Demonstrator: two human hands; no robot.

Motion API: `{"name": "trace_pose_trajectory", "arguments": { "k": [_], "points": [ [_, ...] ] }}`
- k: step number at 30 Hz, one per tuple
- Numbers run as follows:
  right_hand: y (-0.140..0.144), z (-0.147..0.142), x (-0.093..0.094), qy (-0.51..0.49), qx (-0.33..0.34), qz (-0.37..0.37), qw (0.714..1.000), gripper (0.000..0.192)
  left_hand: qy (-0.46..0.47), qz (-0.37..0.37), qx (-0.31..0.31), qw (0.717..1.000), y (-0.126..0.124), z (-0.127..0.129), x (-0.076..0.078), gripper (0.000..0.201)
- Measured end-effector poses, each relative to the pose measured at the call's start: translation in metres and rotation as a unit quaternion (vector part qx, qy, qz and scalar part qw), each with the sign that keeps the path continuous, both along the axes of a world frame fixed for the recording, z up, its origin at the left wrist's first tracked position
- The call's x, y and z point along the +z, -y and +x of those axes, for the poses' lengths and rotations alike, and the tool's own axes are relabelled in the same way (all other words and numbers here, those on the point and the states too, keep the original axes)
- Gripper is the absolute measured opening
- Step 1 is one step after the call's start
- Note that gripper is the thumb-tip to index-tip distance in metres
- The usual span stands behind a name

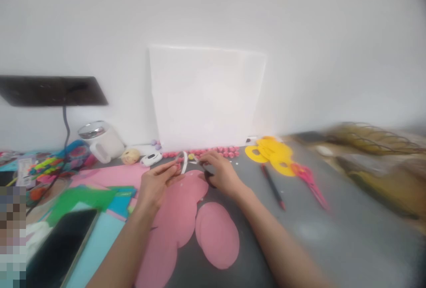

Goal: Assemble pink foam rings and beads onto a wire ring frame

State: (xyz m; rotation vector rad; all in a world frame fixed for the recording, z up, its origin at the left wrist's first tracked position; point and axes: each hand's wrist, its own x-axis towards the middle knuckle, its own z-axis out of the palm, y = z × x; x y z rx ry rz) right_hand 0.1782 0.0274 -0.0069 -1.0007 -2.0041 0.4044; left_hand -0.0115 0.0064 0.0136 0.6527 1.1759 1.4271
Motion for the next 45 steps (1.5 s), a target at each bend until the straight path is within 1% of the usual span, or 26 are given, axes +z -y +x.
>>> {"name": "trace_pose_trajectory", "arguments": {
  "k": [3,5,9,11,16,19,22,25,29,32,34,36,38,40,42,45],
  "points": [
    [-0.002,0.004,-0.001,0.029,0.009,0.000,1.000,0.030,0.002,-0.004,0.006,1.000,0.000,-0.001,0.001,0.015],
    [-0.001,0.004,-0.002,0.047,0.011,0.002,0.999,0.032,0.004,-0.004,0.000,1.000,0.000,0.000,0.002,0.016],
    [0.002,0.000,-0.001,0.100,-0.001,0.012,0.995,0.039,0.003,-0.013,-0.004,1.000,0.001,0.001,0.003,0.015],
    [0.003,-0.001,0.000,0.120,-0.011,0.014,0.993,0.040,0.001,-0.015,-0.003,1.000,0.002,0.002,0.004,0.015],
    [0.003,0.001,0.002,0.133,-0.017,0.030,0.991,0.032,-0.002,-0.020,-0.014,1.000,0.003,0.002,0.004,0.013],
    [0.001,0.003,0.001,0.131,-0.012,0.030,0.991,0.030,-0.002,-0.019,-0.026,0.999,0.003,0.002,0.004,0.015],
    [-0.001,0.005,-0.001,0.132,-0.004,0.028,0.991,0.029,-0.009,-0.019,-0.018,1.000,0.002,0.001,0.003,0.018],
    [-0.003,0.008,0.000,0.127,0.001,0.027,0.991,0.024,-0.024,-0.019,-0.014,0.999,0.002,0.002,0.002,0.021],
    [-0.004,0.012,0.005,0.109,-0.025,0.023,0.993,0.013,-0.070,-0.025,-0.043,0.996,0.004,0.005,0.001,0.027],
    [-0.004,0.014,0.006,0.117,-0.035,0.012,0.992,0.020,-0.121,-0.018,-0.059,0.991,0.006,0.008,0.001,0.030],
    [-0.004,0.014,0.004,0.135,-0.029,0.015,0.990,0.030,-0.156,-0.002,-0.051,0.987,0.007,0.007,0.001,0.032],
    [-0.003,0.013,0.002,0.157,-0.019,0.024,0.987,0.037,-0.190,0.024,-0.019,0.981,0.007,0.006,0.003,0.034],
    [-0.002,0.012,0.001,0.181,-0.007,0.029,0.983,0.041,-0.216,0.053,0.024,0.975,0.007,0.006,0.005,0.033],
    [-0.001,0.010,0.002,0.199,0.005,0.028,0.979,0.045,-0.236,0.081,0.050,0.967,0.009,0.008,0.008,0.032],
    [0.000,0.008,0.002,0.212,0.018,0.030,0.977,0.047,-0.258,0.101,0.049,0.960,0.011,0.011,0.010,0.029],
    [0.002,0.005,0.004,0.224,0.032,0.035,0.974,0.048,-0.278,0.117,0.029,0.953,0.014,0.015,0.011,0.024]
  ]
}}
